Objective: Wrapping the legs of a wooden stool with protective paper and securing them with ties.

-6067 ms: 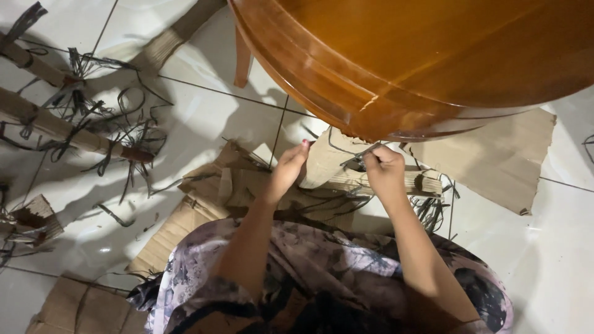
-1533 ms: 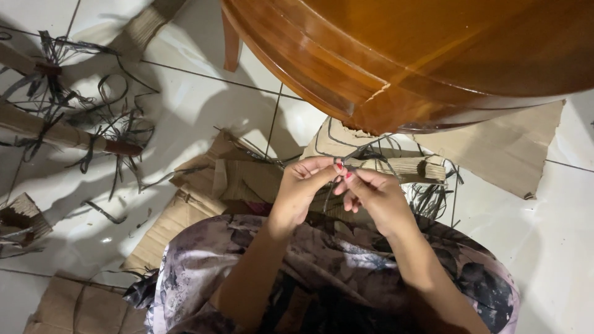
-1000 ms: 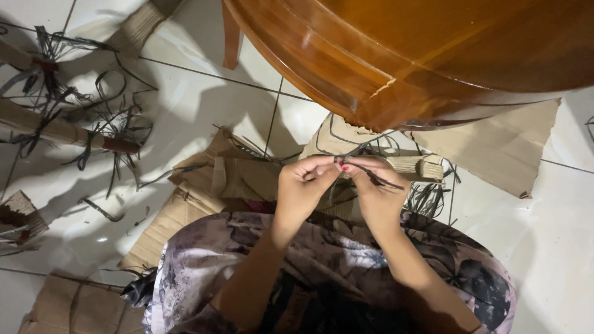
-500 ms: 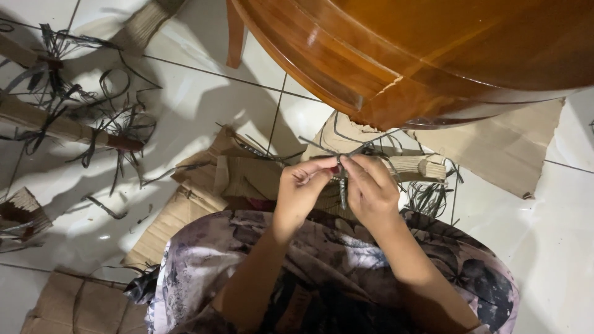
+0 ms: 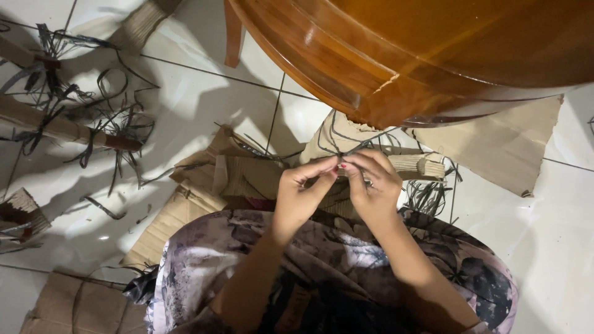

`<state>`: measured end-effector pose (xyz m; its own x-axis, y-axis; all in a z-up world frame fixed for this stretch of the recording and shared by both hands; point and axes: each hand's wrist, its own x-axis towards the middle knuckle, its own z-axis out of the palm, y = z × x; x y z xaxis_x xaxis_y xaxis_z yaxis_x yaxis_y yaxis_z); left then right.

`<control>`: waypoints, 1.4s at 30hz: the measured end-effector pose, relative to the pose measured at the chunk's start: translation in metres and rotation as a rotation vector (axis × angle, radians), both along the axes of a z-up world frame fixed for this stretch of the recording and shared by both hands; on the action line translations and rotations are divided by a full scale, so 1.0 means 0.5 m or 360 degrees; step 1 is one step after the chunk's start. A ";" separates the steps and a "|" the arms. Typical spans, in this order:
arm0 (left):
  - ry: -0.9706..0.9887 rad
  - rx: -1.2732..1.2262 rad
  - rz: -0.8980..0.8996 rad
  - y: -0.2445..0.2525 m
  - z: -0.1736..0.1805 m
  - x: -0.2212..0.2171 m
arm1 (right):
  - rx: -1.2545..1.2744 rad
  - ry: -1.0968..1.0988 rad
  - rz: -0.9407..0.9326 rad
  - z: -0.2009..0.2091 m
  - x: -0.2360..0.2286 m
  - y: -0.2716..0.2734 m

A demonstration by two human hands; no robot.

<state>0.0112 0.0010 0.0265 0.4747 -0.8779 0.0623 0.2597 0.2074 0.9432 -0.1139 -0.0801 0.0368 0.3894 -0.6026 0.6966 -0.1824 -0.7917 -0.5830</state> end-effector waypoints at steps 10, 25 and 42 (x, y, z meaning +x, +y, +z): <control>0.0097 0.0085 0.0279 -0.012 0.022 -0.024 | 0.0727 -0.0263 0.0118 0.017 0.003 0.017; -0.0064 0.0064 0.0380 -0.012 -0.011 -0.039 | 0.1310 -0.0468 0.0028 -0.011 -0.005 0.011; -0.0037 0.0002 0.0433 0.016 -0.048 0.000 | 0.1182 -0.0531 -0.0084 -0.023 -0.014 -0.075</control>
<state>0.0112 0.0090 0.0025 0.6915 -0.7184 0.0752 0.1727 0.2655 0.9485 -0.1211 -0.1177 0.0253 0.1903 -0.9646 0.1824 0.0674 -0.1725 -0.9827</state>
